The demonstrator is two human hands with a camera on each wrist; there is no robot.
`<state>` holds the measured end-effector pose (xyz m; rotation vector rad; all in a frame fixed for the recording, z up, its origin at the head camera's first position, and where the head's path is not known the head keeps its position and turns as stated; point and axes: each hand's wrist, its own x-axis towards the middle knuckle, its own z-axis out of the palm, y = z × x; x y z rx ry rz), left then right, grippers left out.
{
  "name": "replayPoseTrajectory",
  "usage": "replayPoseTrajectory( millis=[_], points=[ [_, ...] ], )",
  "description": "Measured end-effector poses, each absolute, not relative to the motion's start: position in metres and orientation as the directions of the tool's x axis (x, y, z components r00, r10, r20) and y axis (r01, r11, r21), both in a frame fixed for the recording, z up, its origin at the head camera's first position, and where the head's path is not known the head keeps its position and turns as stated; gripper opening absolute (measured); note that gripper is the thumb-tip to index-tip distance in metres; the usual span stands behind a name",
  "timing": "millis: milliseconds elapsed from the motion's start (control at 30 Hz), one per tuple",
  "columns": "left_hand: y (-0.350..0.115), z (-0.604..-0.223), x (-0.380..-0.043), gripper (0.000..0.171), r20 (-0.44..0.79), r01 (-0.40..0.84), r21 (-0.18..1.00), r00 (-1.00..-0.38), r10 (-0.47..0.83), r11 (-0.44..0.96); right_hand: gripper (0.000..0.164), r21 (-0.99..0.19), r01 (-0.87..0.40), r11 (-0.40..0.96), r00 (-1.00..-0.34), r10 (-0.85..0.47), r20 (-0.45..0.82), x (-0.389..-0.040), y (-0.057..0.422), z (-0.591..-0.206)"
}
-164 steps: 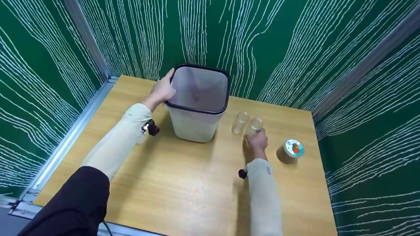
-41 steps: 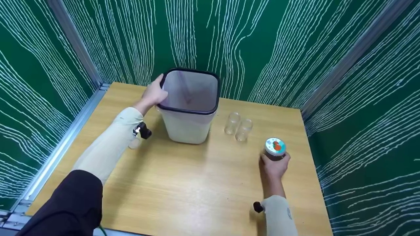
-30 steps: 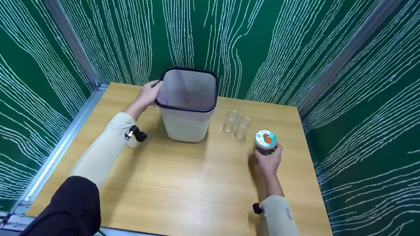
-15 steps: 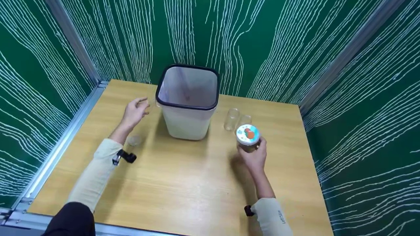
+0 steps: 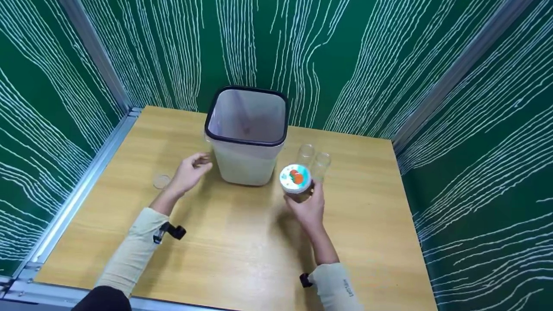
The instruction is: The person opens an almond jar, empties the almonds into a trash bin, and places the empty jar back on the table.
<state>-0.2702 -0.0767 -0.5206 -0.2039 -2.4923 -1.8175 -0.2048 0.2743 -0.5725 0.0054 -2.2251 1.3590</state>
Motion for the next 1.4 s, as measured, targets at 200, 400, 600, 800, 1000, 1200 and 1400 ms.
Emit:
replayPoseTrajectory(
  millis=[200,400,600,800,1000,1200,1400],
  points=[
    [-0.064,-0.52,-0.247,0.042,0.145,0.187,0.946,-0.974,0.172,0.265,0.083,-0.804,-0.332,0.493,-0.859,0.194,0.474,-0.202,0.259,-0.569],
    [-0.055,-0.52,-0.23,0.044,0.198,0.26,0.926,-0.952,0.235,0.273,0.087,-0.77,-0.395,0.502,-0.851,0.115,0.512,-0.198,0.248,-0.562],
    [-0.045,-0.519,-0.22,0.049,0.241,0.338,0.85,-0.931,0.273,0.403,0.088,-0.715,-0.432,0.549,-0.844,0.034,0.535,-0.198,0.242,-0.558],
    [-0.039,-0.52,-0.216,0.057,0.279,0.418,0.774,-0.899,0.336,0.475,0.088,-0.647,-0.497,0.578,-0.81,-0.041,0.585,-0.196,0.238,-0.559],
    [-0.035,-0.52,-0.211,0.066,0.302,0.477,0.73,-0.867,0.396,0.489,0.087,-0.608,-0.514,0.605,-0.807,-0.103,0.581,-0.192,0.232,-0.556],
    [-0.031,-0.519,-0.211,0.076,0.287,0.513,0.7,-0.839,0.463,0.497,0.089,-0.572,-0.511,0.642,-0.814,-0.147,0.562,-0.19,0.225,-0.552],
    [-0.026,-0.521,-0.211,0.087,0.283,0.548,0.68,-0.809,0.515,0.486,0.09,-0.54,-0.545,0.642,-0.796,-0.193,0.574,-0.189,0.219,-0.553]
  ],
)
